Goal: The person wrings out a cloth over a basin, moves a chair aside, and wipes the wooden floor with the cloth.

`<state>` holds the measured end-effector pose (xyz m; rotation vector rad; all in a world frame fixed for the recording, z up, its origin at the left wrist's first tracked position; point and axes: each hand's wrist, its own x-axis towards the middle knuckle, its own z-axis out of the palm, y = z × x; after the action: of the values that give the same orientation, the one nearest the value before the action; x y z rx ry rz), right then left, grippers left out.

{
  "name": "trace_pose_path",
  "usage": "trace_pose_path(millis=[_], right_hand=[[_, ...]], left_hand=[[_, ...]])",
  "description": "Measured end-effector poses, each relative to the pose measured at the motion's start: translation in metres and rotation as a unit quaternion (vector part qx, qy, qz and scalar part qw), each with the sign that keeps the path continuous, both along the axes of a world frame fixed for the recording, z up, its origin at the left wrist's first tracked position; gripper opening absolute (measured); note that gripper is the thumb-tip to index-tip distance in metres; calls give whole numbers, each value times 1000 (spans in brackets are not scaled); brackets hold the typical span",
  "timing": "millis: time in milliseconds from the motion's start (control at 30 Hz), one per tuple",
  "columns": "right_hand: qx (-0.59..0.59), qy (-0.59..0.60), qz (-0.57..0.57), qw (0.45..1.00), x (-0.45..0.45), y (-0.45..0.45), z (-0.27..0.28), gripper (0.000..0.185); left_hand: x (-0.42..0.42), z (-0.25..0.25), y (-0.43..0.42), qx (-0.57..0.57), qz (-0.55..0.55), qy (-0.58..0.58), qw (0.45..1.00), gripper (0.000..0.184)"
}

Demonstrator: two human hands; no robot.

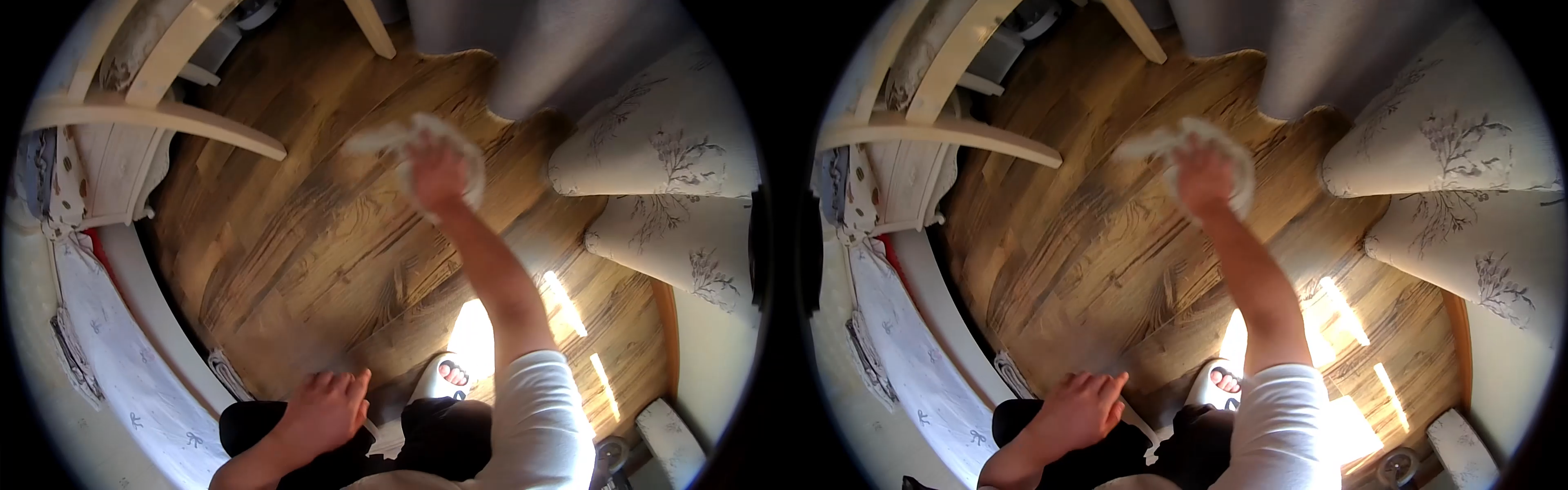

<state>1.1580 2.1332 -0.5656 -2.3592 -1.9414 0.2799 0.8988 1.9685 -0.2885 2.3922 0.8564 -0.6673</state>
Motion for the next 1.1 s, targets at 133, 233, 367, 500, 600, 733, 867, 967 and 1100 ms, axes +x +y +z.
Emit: trace_pose_path(millis=[133,233,367,500,600,733,867,967,1100], right_hand=[[-30,-54,-195,979,112,-31,-26,55],[-90,-60,-266,958,109,-44,-19,59],[-102,-80,-113,985,10,-50,-12,60],[-100,-15,259,961,-163,-111,-24,57],[-80,7,489,868,-236,-173,-3,45],[-199,63,551,808,-209,-167,13,51],[-206,-99,341,912,-126,-133,38,51],[-207,-149,62,965,-63,-109,15,53],[-227,-73,-165,957,-60,-78,12,59]], left_hand=[[-35,15,-3,-12,62,10,998,39],[-59,21,-10,-34,94,-19,995,39],[-70,30,-20,-24,83,-110,990,43],[-84,34,-25,-22,42,-150,987,42],[-100,36,-30,15,23,-144,989,42],[-130,49,-43,3,21,-143,990,43],[-155,65,-55,-20,24,-162,986,46],[-167,72,-59,-14,60,-181,981,44],[-171,82,-60,-60,119,-155,979,41]])
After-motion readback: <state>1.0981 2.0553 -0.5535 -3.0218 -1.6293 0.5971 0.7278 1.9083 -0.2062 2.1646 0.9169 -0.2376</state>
